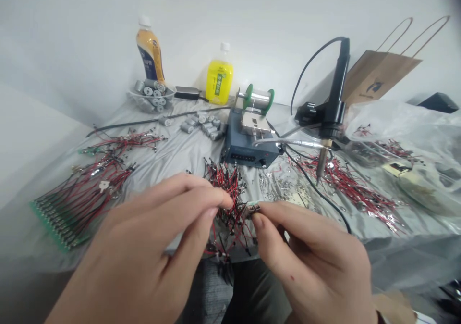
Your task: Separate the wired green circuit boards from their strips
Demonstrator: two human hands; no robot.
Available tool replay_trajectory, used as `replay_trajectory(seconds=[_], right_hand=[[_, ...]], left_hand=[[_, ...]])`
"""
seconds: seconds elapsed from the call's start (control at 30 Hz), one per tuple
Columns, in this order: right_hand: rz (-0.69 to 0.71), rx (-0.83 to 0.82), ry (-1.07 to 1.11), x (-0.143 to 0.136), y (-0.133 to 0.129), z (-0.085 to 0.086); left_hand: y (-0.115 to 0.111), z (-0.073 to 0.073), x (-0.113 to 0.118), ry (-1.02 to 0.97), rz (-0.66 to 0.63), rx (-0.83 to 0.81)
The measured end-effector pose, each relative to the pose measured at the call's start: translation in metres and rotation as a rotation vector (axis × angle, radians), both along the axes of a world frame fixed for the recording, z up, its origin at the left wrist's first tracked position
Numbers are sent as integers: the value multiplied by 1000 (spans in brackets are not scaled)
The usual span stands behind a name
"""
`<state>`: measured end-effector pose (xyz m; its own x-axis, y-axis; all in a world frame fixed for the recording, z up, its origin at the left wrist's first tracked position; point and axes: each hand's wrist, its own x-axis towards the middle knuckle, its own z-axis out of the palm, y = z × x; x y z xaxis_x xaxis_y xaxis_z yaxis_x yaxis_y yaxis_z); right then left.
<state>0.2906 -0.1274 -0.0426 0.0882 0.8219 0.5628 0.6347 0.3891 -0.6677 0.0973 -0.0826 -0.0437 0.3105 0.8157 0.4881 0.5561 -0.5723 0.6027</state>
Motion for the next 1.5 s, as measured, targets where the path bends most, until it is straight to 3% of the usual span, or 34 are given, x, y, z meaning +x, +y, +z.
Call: replay_trajectory(seconds=[0.1,0.33,0.57,1.0,1.27,1.5], right_hand=[[-42,50,-51,-6,1,-4],[25,79,-110,-8,-1,-7],[-29,72,-158,-9,-1,-6],[-122,70,-201,-18,7,-13],[-175,94,-262,-22,9,-20],[-162,133,-345,-22,14,-27]], left_hand=[[-1,-1,6,71,13,74],[6,1,12,74,-6,92],[4,0,14,38,40,146],[8,11,25,129,66,-23],[6,7,28,140,122,-60],[12,9,30,205,87,-147]])
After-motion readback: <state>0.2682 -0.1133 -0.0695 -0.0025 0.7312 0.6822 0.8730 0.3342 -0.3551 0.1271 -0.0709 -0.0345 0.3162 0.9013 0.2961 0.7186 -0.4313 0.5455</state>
